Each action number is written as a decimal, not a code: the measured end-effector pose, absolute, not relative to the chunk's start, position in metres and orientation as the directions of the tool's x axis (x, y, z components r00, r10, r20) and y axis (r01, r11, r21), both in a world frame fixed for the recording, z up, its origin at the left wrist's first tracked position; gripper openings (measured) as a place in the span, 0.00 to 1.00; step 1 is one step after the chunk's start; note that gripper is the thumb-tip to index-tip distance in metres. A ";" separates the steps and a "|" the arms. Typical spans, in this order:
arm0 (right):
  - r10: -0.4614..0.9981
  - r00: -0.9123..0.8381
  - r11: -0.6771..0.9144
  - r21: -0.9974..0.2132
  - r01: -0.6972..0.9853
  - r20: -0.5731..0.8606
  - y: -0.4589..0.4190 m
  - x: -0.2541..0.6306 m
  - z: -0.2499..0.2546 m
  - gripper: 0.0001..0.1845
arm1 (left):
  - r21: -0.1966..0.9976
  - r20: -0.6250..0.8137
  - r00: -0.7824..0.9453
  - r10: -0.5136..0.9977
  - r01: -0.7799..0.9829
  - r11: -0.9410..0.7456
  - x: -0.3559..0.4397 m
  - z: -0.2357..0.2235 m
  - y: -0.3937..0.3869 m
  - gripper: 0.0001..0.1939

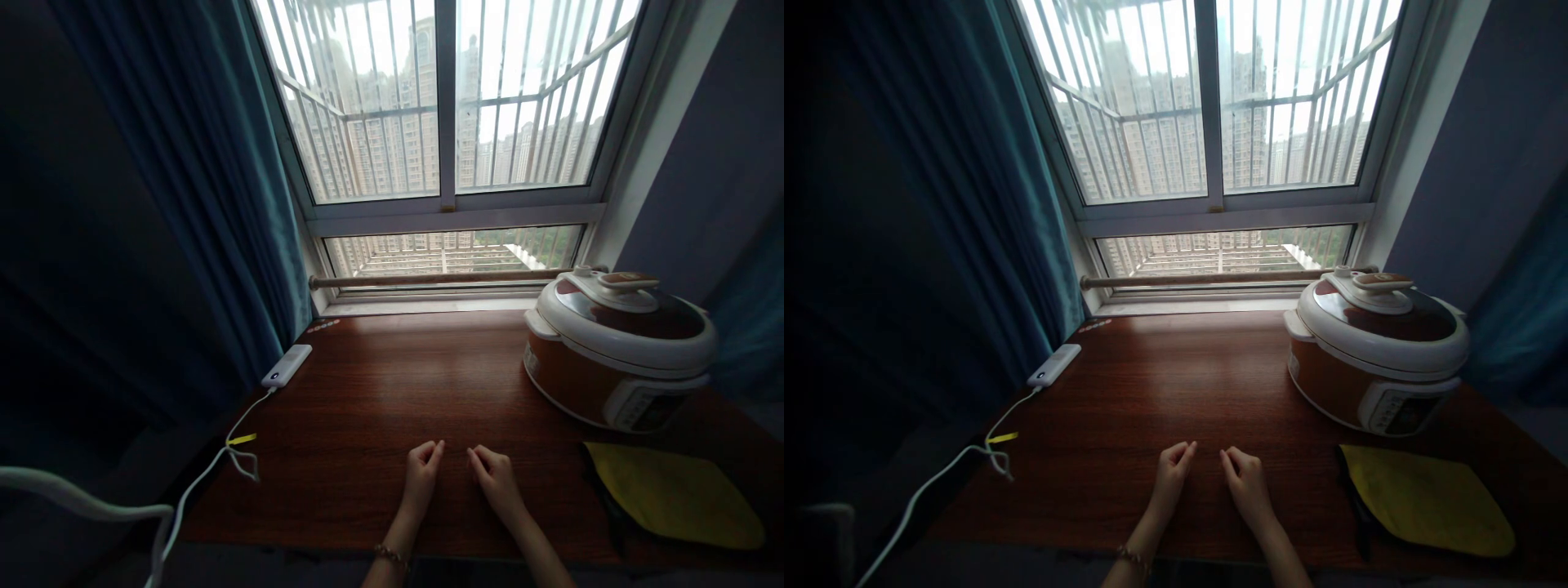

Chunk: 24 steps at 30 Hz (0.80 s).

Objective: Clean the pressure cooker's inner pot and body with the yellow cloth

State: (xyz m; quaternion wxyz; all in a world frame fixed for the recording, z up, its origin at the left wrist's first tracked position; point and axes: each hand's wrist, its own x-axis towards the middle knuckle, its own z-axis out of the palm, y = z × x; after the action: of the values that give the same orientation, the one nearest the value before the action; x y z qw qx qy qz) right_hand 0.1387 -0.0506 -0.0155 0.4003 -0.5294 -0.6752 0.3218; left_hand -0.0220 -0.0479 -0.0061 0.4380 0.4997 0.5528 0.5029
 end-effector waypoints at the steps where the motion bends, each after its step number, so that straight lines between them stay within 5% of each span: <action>1: 0.972 -0.115 0.235 -0.860 0.452 0.205 -0.051 0.139 -0.015 0.23 | 0.994 0.018 -0.118 0.993 0.113 -0.005 -0.022 -0.006 -0.048 0.28; 24: 0.976 -0.125 0.218 -0.857 0.467 0.180 -0.052 0.138 -0.012 0.22 | 0.990 0.021 -0.100 0.995 0.141 -0.006 -0.023 -0.010 -0.047 0.27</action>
State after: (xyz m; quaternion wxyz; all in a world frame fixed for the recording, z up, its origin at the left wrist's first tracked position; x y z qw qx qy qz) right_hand 0.1383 -0.0519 -0.0118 0.3902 -0.5339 -0.6758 0.3256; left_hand -0.0227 -0.0466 -0.0101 0.4343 0.5113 0.5552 0.4916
